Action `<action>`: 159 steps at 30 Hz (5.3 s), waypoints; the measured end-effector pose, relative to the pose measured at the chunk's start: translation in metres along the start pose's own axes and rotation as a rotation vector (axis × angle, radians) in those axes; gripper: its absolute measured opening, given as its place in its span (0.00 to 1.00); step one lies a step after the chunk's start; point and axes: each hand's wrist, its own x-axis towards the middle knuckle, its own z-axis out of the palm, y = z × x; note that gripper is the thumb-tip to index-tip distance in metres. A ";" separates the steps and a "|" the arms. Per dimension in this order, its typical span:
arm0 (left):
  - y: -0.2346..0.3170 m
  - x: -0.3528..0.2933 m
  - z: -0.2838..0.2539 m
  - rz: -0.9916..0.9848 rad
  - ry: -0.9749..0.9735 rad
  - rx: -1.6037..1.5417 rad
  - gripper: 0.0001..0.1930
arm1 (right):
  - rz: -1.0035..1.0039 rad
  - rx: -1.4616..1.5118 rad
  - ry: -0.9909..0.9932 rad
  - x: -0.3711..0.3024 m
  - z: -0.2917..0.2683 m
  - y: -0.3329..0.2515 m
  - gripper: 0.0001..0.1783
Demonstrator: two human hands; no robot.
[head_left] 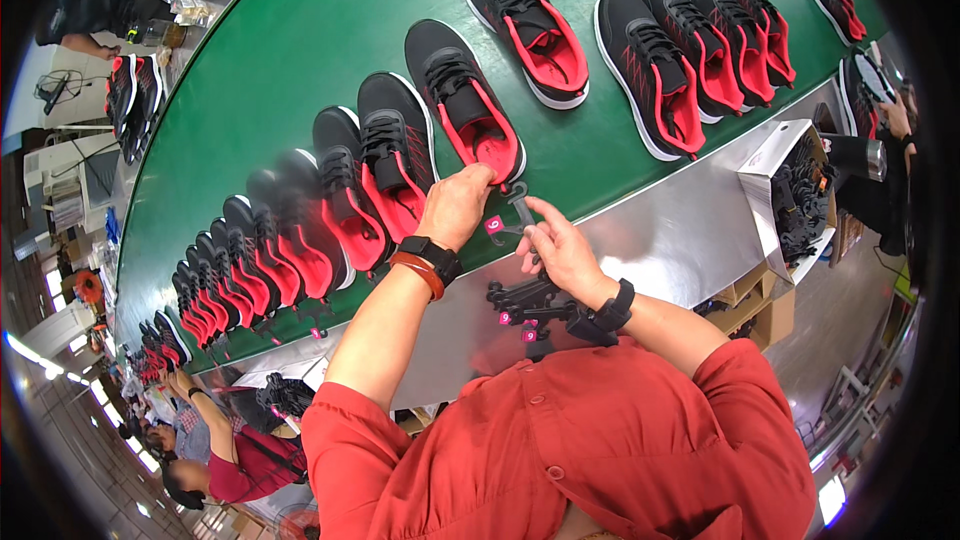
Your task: The recorder is attaching size tags or small clips to sneakers on a factory production line.
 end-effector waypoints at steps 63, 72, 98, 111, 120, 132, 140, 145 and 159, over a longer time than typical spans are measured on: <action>0.016 -0.035 0.005 -0.318 -0.036 0.021 0.17 | -0.964 -1.858 -0.261 0.088 -0.032 -0.096 0.05; 0.011 -0.046 0.000 -0.163 0.138 -0.057 0.15 | -1.009 -1.906 -0.268 0.096 -0.015 -0.096 0.05; 0.020 -0.048 0.018 -0.154 0.087 -0.014 0.20 | -1.094 -1.446 -0.309 0.096 -0.061 -0.064 0.10; 0.062 -0.058 0.010 -0.129 0.274 0.179 0.27 | -0.783 -1.296 -0.477 -0.065 -0.114 -0.006 0.08; 0.139 0.035 0.067 0.132 0.111 0.086 0.23 | -0.646 -1.522 -0.313 -0.076 -0.133 0.034 0.04; 0.141 0.104 0.123 0.156 -0.103 -0.013 0.08 | -0.117 -0.125 0.180 -0.085 -0.210 -0.023 0.18; 0.142 0.102 0.125 0.137 -0.107 -0.008 0.07 | -0.107 -0.028 0.226 -0.074 -0.197 0.001 0.25; 0.141 0.103 0.123 0.144 -0.124 0.051 0.08 | 0.079 0.004 0.086 -0.065 -0.199 -0.015 0.26; 0.131 0.087 0.098 0.057 -0.060 0.213 0.08 | 0.173 -0.143 -0.215 -0.030 -0.208 -0.036 0.25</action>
